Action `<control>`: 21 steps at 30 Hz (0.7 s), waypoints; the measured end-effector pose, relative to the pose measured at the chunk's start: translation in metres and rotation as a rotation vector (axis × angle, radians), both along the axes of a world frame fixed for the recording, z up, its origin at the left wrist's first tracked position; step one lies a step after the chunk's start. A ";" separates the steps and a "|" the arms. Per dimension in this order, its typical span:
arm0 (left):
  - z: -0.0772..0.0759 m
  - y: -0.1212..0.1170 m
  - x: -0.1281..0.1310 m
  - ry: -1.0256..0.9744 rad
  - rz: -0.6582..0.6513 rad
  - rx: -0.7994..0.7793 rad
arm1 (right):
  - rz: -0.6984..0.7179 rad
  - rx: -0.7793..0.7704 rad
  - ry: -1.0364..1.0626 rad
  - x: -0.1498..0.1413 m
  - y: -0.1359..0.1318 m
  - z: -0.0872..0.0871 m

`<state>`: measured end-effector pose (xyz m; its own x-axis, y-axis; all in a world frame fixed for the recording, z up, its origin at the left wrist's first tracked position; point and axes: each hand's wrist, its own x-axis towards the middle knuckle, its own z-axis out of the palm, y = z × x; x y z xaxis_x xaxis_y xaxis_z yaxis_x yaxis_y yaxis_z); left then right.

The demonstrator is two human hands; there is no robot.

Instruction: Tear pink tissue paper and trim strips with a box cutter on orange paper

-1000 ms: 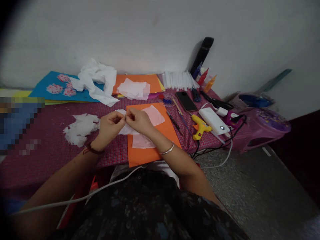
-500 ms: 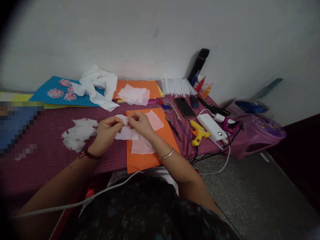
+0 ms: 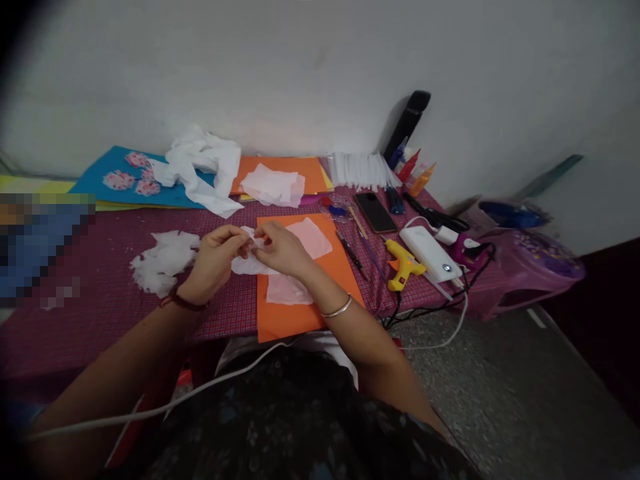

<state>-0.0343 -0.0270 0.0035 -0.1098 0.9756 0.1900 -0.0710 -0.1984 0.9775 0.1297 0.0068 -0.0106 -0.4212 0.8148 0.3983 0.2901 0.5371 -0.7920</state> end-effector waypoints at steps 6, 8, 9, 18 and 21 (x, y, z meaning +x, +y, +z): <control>0.006 0.001 -0.006 -0.067 0.070 0.106 | -0.036 -0.165 0.207 0.000 0.004 0.000; 0.002 0.006 -0.011 0.015 0.089 0.085 | 0.004 -0.246 0.268 0.001 0.005 0.003; -0.001 0.010 -0.014 0.060 0.096 0.066 | 0.022 -0.282 0.288 0.002 0.005 0.005; -0.018 0.037 -0.036 -0.040 -0.105 -0.324 | 0.005 -0.522 0.701 0.016 0.016 0.011; -0.017 0.038 -0.029 -0.131 -0.236 -0.334 | -0.004 -0.569 0.737 0.020 0.020 0.011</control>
